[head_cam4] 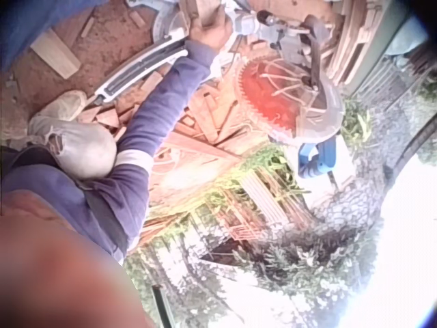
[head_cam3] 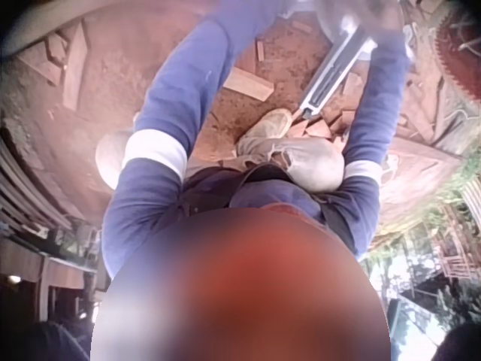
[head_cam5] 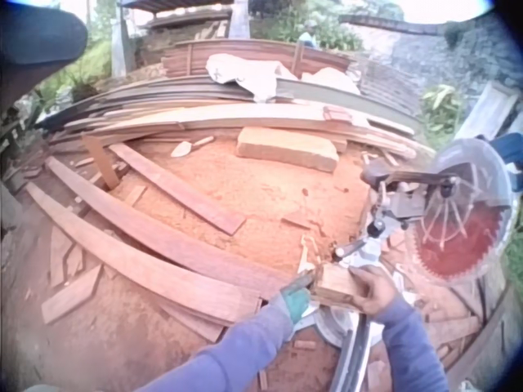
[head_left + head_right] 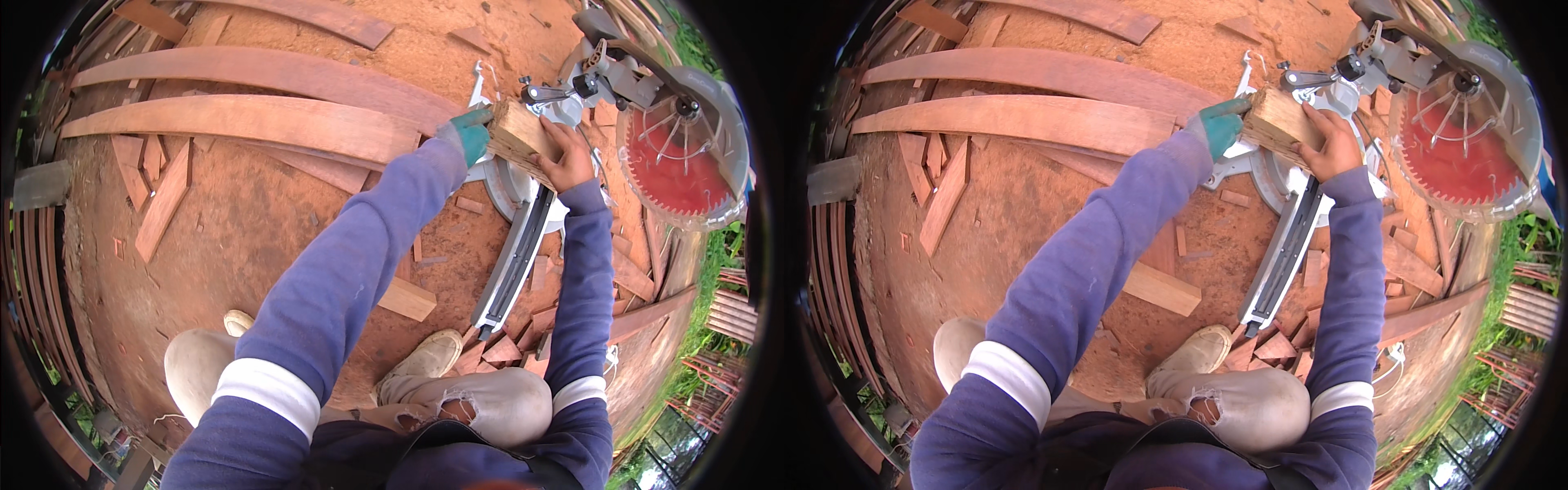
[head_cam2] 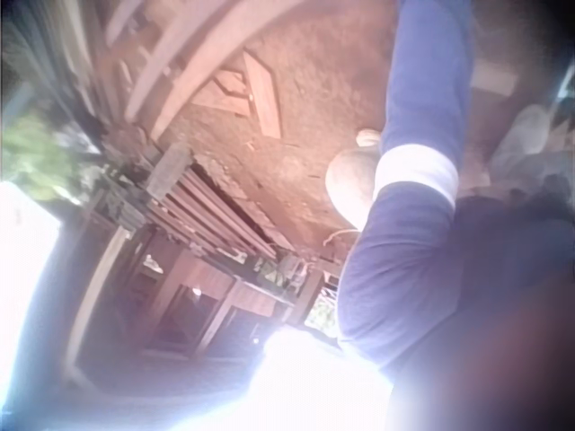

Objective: The person measures a wooden plank with a tape measure, then uses a miter saw to cut the plank into smaller pieces. The person repeatedly positions the wood, lowers the saw blade to cut, and removes the cut pieces.

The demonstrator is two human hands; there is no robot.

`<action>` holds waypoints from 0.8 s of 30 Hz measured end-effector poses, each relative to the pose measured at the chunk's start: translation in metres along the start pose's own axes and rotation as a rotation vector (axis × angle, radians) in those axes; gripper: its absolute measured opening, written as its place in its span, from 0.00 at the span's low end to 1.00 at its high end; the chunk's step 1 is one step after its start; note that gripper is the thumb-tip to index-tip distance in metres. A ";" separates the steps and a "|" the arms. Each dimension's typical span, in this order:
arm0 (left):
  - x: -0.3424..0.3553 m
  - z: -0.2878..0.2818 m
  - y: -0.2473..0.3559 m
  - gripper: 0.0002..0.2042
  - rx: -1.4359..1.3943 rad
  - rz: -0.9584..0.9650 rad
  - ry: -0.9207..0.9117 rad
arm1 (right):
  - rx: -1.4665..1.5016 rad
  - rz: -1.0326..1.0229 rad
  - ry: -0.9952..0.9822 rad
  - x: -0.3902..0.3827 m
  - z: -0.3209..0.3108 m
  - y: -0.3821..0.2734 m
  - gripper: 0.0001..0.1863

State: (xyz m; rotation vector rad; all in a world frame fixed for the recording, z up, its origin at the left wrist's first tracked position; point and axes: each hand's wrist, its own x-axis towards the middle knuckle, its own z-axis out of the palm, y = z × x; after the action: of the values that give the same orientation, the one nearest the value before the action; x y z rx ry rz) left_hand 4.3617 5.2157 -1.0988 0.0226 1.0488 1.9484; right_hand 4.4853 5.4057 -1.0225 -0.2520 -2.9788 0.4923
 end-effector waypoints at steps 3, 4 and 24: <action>-0.001 0.001 0.003 0.21 0.081 -0.008 0.014 | -0.009 -0.001 0.000 0.001 -0.001 0.000 0.37; -0.001 0.001 0.004 0.22 0.111 0.011 0.000 | -0.010 -0.003 -0.001 0.001 -0.002 -0.001 0.37; -0.018 0.002 0.017 0.27 0.383 0.014 -0.013 | -0.056 -0.031 0.060 -0.005 0.006 -0.007 0.42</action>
State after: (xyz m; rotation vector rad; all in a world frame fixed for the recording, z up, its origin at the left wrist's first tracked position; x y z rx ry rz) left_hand 4.3615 5.2004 -1.0798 0.2543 1.4011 1.7300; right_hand 4.4882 5.3963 -1.0263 -0.2212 -2.9359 0.3916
